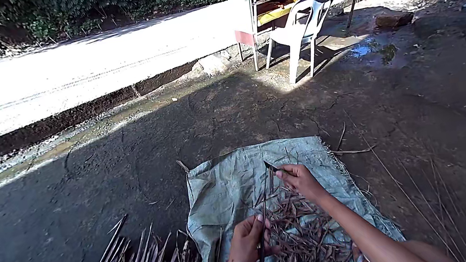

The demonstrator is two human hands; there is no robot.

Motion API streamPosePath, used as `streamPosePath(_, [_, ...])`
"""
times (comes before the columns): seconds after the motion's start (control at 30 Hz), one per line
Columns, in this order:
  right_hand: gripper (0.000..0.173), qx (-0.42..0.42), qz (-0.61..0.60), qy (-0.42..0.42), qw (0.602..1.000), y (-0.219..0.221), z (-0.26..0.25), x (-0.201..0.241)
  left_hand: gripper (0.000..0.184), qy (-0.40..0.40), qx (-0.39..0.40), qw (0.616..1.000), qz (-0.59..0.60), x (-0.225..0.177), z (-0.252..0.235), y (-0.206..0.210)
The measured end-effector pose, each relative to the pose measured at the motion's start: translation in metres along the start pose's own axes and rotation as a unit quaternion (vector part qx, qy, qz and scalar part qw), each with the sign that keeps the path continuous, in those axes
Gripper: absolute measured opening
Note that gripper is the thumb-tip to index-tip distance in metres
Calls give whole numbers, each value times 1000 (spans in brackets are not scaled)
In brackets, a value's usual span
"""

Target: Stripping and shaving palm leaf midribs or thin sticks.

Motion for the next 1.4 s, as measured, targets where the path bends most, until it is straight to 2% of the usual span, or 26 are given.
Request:
streamPosePath(0.1, [23, -60, -28, 12, 998, -15, 0, 1, 34, 9, 2, 1000, -20, -1, 3, -3])
streamPosePath(0.2, [24, -35, -39, 13, 999, -8, 3, 5, 32, 15, -20, 999, -45, -6, 6, -7])
streamPosePath(0.27, [25, 22, -43, 15, 999, 9, 8, 8, 30, 27, -33, 997, -66, -9, 7, -9])
streamPosePath(0.4, [24, 230, -15, -8, 973, 68, 34, 9, 22, 79, -69, 976, -192, -17, 5, -13])
streamPosePath(0.47, [25, 258, 20, -17, 966, 80, 37, 5, 23, 93, -87, 959, -253, -20, 5, -13])
streamPosePath(0.57, [28, 194, 38, -1, 980, 62, 22, -1, 24, 90, -93, 949, -289, -22, 6, -10])
streamPosePath(0.7, [27, 81, 3, 9, 997, 25, 4, -3, 24, 100, -78, 945, -301, -23, 9, -4])
streamPosePath(0.83, [27, -56, -45, 38, 997, -14, -2, -6, 24, 93, -55, 946, -305, -19, 9, -1])
streamPosePath(0.9, [28, -90, -75, 50, 992, -24, -1, -8, 24, 89, -49, 947, -303, -17, 10, -1])
streamPosePath(0.93, [28, -77, -85, 51, 992, -20, 1, -6, 25, 87, -48, 950, -295, -16, 9, -2])
streamPosePath(1.0, [29, 15, -89, 49, 995, 6, 10, 2, 26, 82, -46, 963, -254, -16, 8, -5])
streamPosePath(1.07, [30, 130, -83, 52, 987, 42, 24, 8, 28, 60, -38, 982, -177, -14, 8, -7])
streamPosePath(1.13, [32, 197, -82, 49, 976, 65, 34, 9, 31, 22, -17, 997, -77, -7, 7, -7])
streamPosePath(1.23, [30, 202, -93, 47, 974, 70, 35, 8, 36, -23, 6, 999, 34, 4, 4, -5])
streamPosePath(1.4, [28, 165, -90, 13, 982, 61, 27, 14, 41, -54, 25, 993, 103, 5, 5, 0])
Point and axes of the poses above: each hand's wrist, its own z-axis away from the middle knuckle, its own y-axis out of the palm, x = y × z, the point moved 10 cm from there along -z, towards the middle knuckle, and after that the axes turned 5 degrees about -y, right-handed, at the moved point
